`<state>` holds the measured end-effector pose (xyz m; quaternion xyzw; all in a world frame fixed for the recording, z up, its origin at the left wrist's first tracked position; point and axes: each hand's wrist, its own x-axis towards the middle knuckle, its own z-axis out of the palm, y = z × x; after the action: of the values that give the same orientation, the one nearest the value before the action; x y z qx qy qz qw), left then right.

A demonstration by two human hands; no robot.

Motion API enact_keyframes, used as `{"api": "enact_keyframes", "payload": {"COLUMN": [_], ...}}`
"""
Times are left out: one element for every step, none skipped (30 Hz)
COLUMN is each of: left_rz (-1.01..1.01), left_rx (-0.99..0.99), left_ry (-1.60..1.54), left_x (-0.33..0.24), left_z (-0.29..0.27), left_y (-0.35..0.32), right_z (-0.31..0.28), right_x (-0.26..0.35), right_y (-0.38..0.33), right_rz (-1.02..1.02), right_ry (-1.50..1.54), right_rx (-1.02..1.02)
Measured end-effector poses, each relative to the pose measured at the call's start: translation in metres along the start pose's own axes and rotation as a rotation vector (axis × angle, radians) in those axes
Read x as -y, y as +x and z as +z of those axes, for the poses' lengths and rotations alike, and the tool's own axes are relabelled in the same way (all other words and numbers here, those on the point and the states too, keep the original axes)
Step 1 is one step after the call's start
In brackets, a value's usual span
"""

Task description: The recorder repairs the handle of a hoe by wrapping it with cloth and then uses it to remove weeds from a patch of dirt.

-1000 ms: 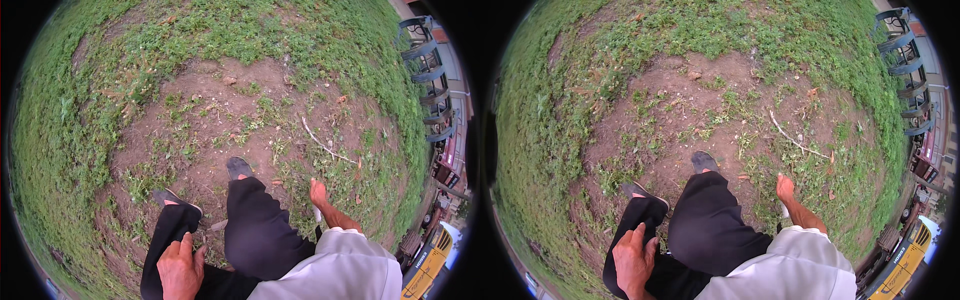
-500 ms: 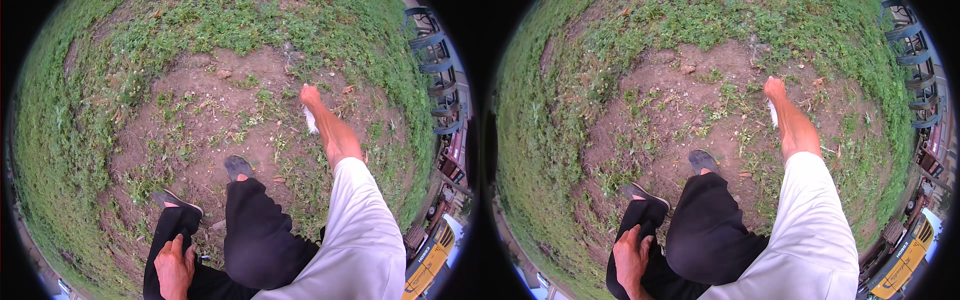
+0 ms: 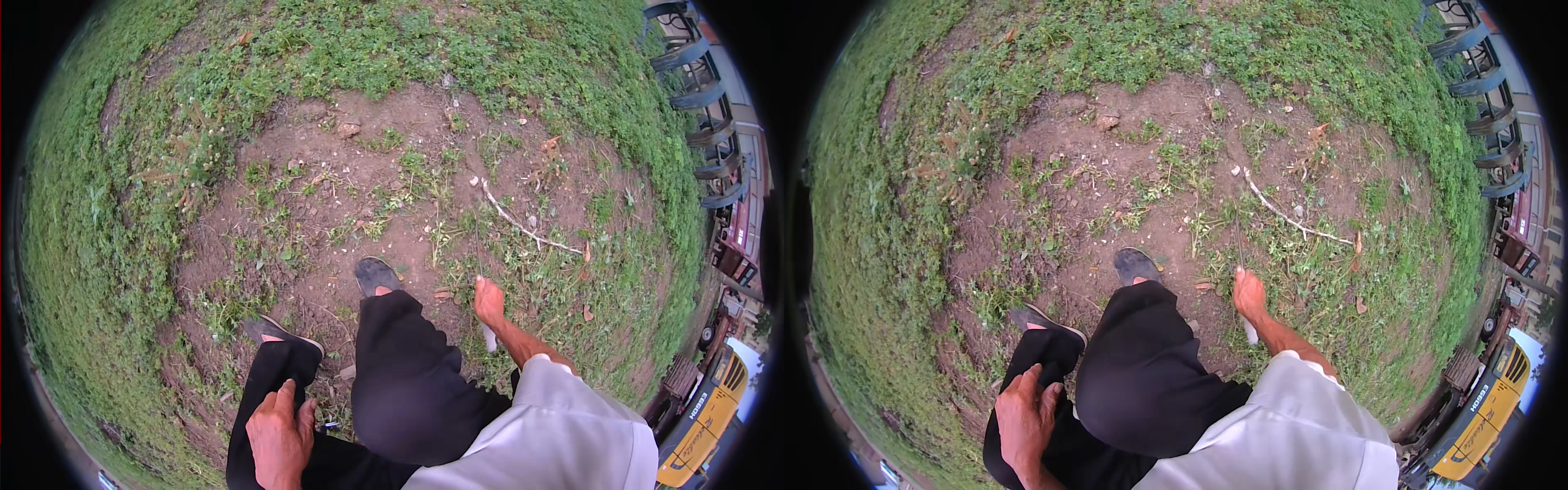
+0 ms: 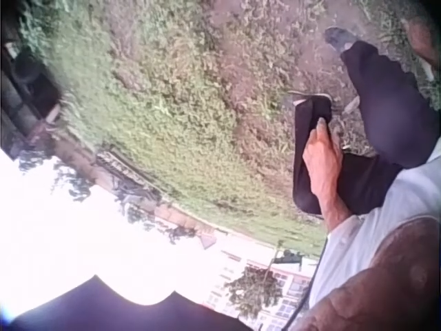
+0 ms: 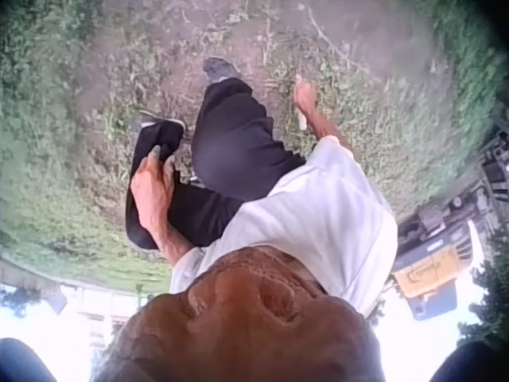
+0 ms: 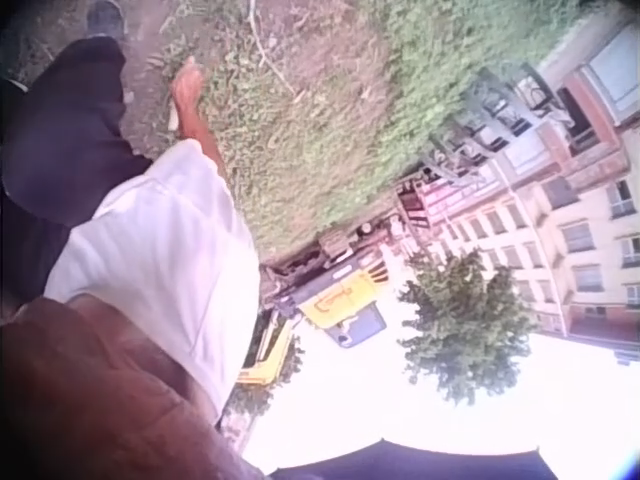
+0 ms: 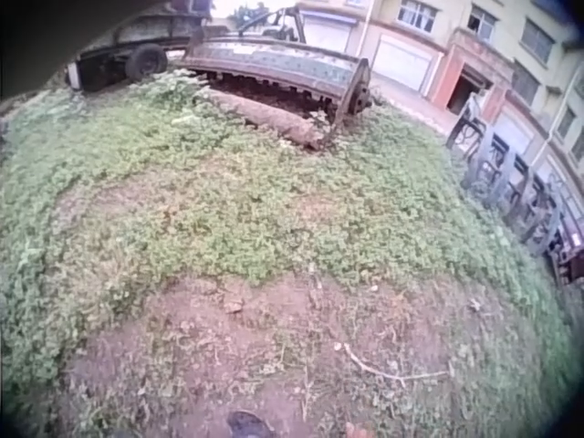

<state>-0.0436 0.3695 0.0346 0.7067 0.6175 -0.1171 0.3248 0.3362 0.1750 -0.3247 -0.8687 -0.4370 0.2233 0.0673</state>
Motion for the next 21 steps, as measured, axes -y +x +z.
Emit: {"api": "enact_keyframes", "payload": {"left_rz": [-0.004, 0.010, 0.021, 0.013, 0.023, 0.031, 0.034, 0.043, 0.033, 0.022, 0.024, 0.031, 0.038, -0.011, -0.056, -0.059, -0.048, -0.039, -0.042, -0.035, -0.022], "left_rx": [-0.001, -0.008, -0.015, -0.015, -0.020, -0.026, -0.023, -0.023, -0.025, -0.026, -0.029, -0.033, -0.033, -0.006, 0.017, 0.018, 0.021, 0.025, 0.030, 0.028, 0.027], "left_ry": [0.004, 0.041, 0.078, 0.080, 0.065, 0.049, 0.046, 0.046, 0.057, 0.060, 0.048, 0.034, 0.026, 0.032, 0.035, 0.033, 0.026, 0.022, 0.023, 0.022, 0.017], "left_x": [0.002, 0.003, 0.004, 0.004, 0.001, 0.000, 0.002, 0.008, 0.015, 0.018, 0.018, 0.018, 0.019, 0.021, 0.021, 0.020, 0.018, 0.017, 0.018, 0.019, 0.018], "left_z": [0.000, 0.000, 0.000, 0.000, -0.001, -0.001, 0.001, 0.004, 0.006, 0.007, 0.008, 0.007, 0.006, 0.005, 0.005, 0.004, 0.003, 0.003, 0.003, 0.002, 0.002], "left_y": [0.000, 0.000, 0.000, -0.001, 0.000, 0.000, -0.001, 0.000, -0.001, -0.002, -0.001, 0.000, 0.000, -0.002, -0.003, -0.003, -0.002, -0.002, -0.004, -0.005, -0.004], "right_z": [-0.002, -0.007, -0.003, -0.008, -0.019, -0.017, -0.013, -0.010, -0.012, -0.013, -0.006, 0.003, 0.011, 0.028, 0.041, 0.044, 0.045, 0.039, 0.024, 0.003, -0.018], "right_x": [0.005, 0.006, 0.001, 0.008, 0.014, 0.013, 0.011, 0.007, 0.028, 0.055, 0.060, 0.063, 0.063, 0.076, 0.082, 0.076, 0.069, 0.065, 0.066, 0.065, 0.055], "right_y": [-0.014, -0.021, -0.018, -0.007, 0.014, 0.041, 0.075, 0.111, 0.142, 0.163, 0.174, 0.182, 0.185, 0.167, 0.140, 0.116, 0.092, 0.068, 0.041, 0.018, -0.001], "right_rz": [0.048, 0.099, 0.104, 0.076, 0.055, 0.042, 0.029, -0.045, 0.083, 0.210, 0.209, 0.165, 0.122, 0.125, 0.127, 0.118, 0.110, 0.123, 0.139, 0.131, 0.126], "right_ry": [0.060, 0.114, 0.130, 0.184, 0.230, 0.195, 0.163, 0.102, 0.156, 0.206, 0.201, 0.166, 0.128, 0.105, 0.081, 0.077, 0.072, 0.080, 0.089, 0.054, 0.017], "right_rx": [0.011, 0.018, 0.014, -0.018, -0.057, -0.124, -0.194, -0.252, -0.203, -0.152, -0.153, -0.142, -0.132, -0.104, -0.082, -0.057, -0.034, 0.005, 0.046, 0.122, 0.193]}}
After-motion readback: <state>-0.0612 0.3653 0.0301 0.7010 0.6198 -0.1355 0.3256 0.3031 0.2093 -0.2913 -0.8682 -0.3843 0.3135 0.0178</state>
